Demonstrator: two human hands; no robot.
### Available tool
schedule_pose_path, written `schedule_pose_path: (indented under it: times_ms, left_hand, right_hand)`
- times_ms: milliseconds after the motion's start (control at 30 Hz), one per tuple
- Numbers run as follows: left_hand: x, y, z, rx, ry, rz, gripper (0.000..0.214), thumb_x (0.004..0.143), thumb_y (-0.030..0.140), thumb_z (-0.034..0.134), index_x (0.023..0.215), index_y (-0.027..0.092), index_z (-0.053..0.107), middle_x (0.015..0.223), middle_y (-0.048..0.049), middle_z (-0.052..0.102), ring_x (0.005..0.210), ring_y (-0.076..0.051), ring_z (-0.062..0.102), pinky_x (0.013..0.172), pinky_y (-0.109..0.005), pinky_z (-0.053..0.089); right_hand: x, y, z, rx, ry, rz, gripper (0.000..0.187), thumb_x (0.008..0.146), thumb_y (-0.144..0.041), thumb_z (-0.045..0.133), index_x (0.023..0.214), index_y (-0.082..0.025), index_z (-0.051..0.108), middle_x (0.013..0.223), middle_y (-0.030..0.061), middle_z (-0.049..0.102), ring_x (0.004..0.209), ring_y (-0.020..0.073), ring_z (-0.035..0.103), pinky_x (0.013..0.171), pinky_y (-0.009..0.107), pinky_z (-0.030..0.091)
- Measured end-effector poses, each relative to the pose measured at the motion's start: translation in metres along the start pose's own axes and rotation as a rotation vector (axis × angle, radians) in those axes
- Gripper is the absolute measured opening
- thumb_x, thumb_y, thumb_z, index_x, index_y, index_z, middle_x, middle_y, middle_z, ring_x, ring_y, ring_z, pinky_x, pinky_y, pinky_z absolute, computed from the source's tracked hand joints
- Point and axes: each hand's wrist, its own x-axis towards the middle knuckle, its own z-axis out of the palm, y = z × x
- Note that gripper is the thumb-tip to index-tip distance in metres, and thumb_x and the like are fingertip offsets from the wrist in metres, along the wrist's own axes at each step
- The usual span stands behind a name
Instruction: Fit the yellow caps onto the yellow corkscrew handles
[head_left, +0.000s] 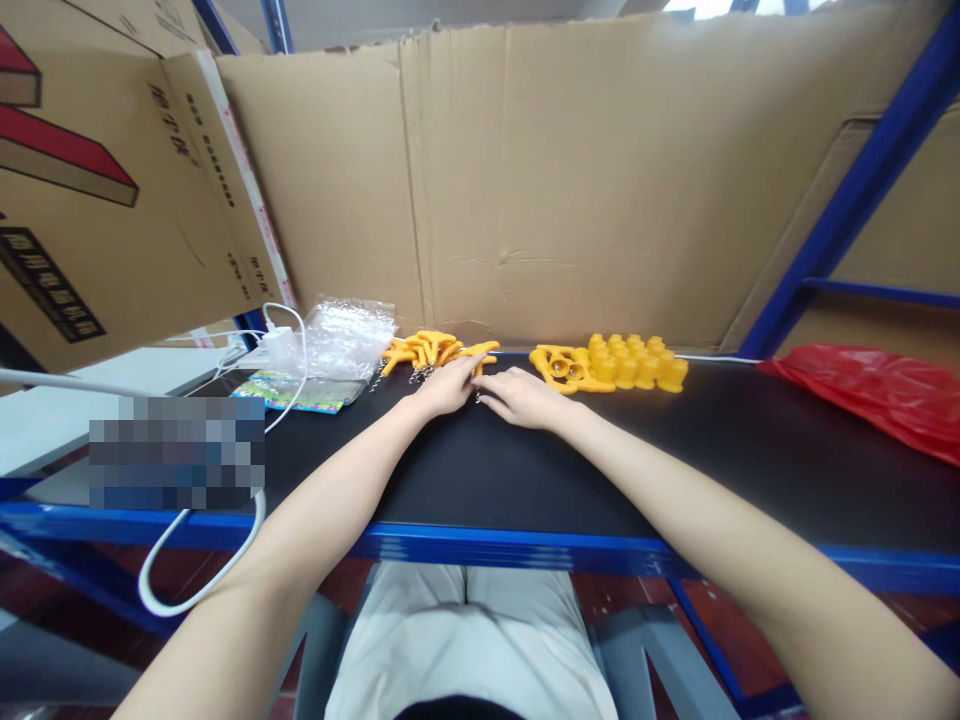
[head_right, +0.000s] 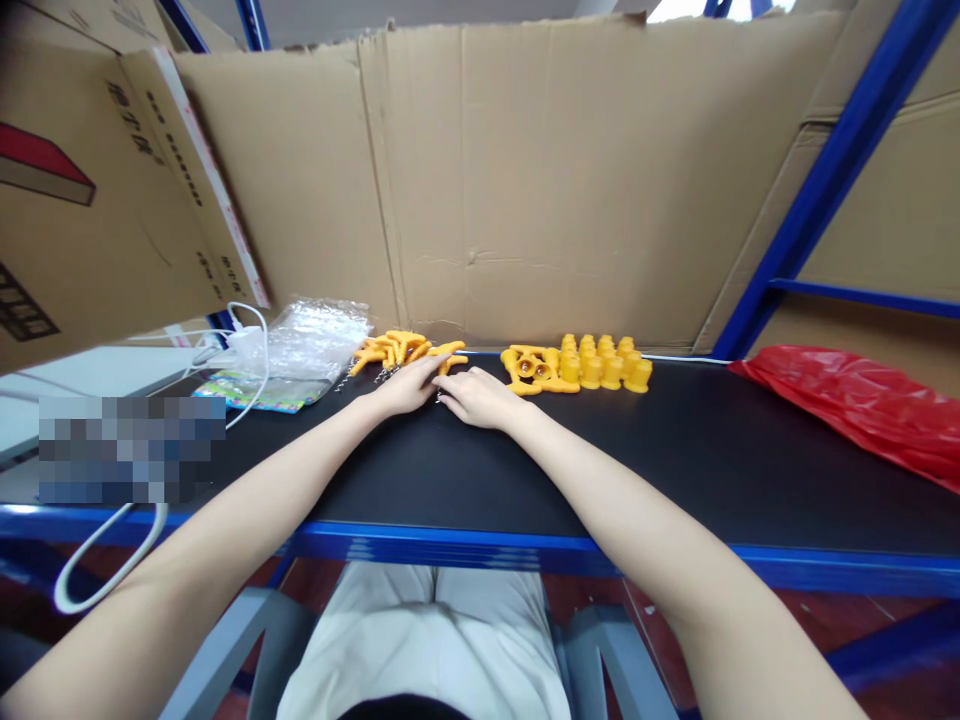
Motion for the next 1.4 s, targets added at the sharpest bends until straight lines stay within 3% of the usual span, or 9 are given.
schedule_pose_path:
  times_ms: [200, 367, 533, 900, 1033, 1267, 1400]
  left_hand:
    - [0.002, 0.001, 0.001, 0.029, -0.009, -0.066, 0.040, 0.085, 0.012, 0.042, 0.123, 0.016, 0.053, 0.132, -0.0115, 0.056, 0.122, -0.020, 0.051, 0.103, -0.037, 0.040]
    - [0.003, 0.009, -0.005, 0.040, -0.012, -0.212, 0.023, 0.087, 0.020, 0.043, 0.094, 0.016, 0.065, 0.099, -0.0100, 0.069, 0.091, -0.022, 0.064, 0.087, -0.036, 0.048]
    - [0.003, 0.020, -0.015, -0.076, -0.082, -0.275, 0.030, 0.088, 0.034, 0.045, 0.071, 0.017, 0.063, 0.073, -0.0043, 0.069, 0.072, -0.017, 0.063, 0.074, -0.031, 0.049]
    - [0.004, 0.016, -0.009, -0.395, -0.068, -0.455, 0.022, 0.083, 0.029, 0.052, 0.070, 0.016, 0.064, 0.071, -0.0042, 0.070, 0.066, -0.015, 0.063, 0.068, -0.028, 0.050]
    - [0.005, 0.018, -0.008, -0.368, -0.062, -0.546, 0.019, 0.080, 0.022, 0.053, 0.064, 0.017, 0.064, 0.065, -0.0036, 0.068, 0.061, -0.015, 0.062, 0.062, -0.028, 0.049]
    - [0.005, 0.011, 0.002, -0.222, 0.024, -0.546, 0.019, 0.072, 0.019, 0.056, 0.054, 0.019, 0.059, 0.058, -0.0034, 0.064, 0.063, -0.018, 0.063, 0.065, -0.030, 0.049]
    - [0.007, 0.012, 0.003, -0.150, 0.005, -0.570, 0.016, 0.073, 0.020, 0.056, 0.057, 0.018, 0.061, 0.059, -0.0036, 0.065, 0.068, -0.019, 0.065, 0.064, -0.029, 0.049]
  right_hand:
    - [0.000, 0.009, 0.011, 0.053, -0.011, 0.022, 0.039, 0.093, -0.026, 0.043, 0.130, -0.017, 0.051, 0.124, 0.0127, 0.061, 0.113, 0.0231, 0.057, 0.099, 0.042, 0.039]
    - [-0.001, 0.016, 0.019, 0.057, -0.004, 0.075, 0.042, 0.093, -0.023, 0.042, 0.134, -0.018, 0.047, 0.135, 0.0115, 0.053, 0.126, 0.0222, 0.047, 0.108, 0.046, 0.030]
    - [-0.002, 0.019, 0.020, 0.082, -0.021, 0.078, 0.041, 0.092, -0.019, 0.041, 0.132, -0.017, 0.049, 0.131, 0.0114, 0.056, 0.124, 0.0217, 0.049, 0.104, 0.043, 0.036]
    - [-0.004, 0.023, 0.021, 0.047, -0.067, 0.166, 0.051, 0.092, -0.015, 0.035, 0.143, -0.020, 0.039, 0.142, 0.0118, 0.046, 0.132, 0.0228, 0.041, 0.107, 0.049, 0.031]
    - [-0.001, 0.023, 0.023, 0.067, -0.070, 0.164, 0.053, 0.092, -0.014, 0.033, 0.143, -0.023, 0.038, 0.143, 0.0099, 0.045, 0.133, 0.0213, 0.038, 0.108, 0.051, 0.029]
    - [0.005, 0.020, 0.021, 0.012, -0.082, 0.185, 0.051, 0.090, -0.013, 0.033, 0.139, -0.025, 0.044, 0.147, 0.0042, 0.040, 0.134, 0.0212, 0.038, 0.108, 0.052, 0.027]
    - [0.002, 0.028, 0.010, -0.152, -0.036, 0.352, 0.043, 0.088, -0.015, 0.037, 0.127, -0.018, 0.055, 0.140, 0.0112, 0.048, 0.123, 0.0281, 0.047, 0.101, 0.052, 0.034]
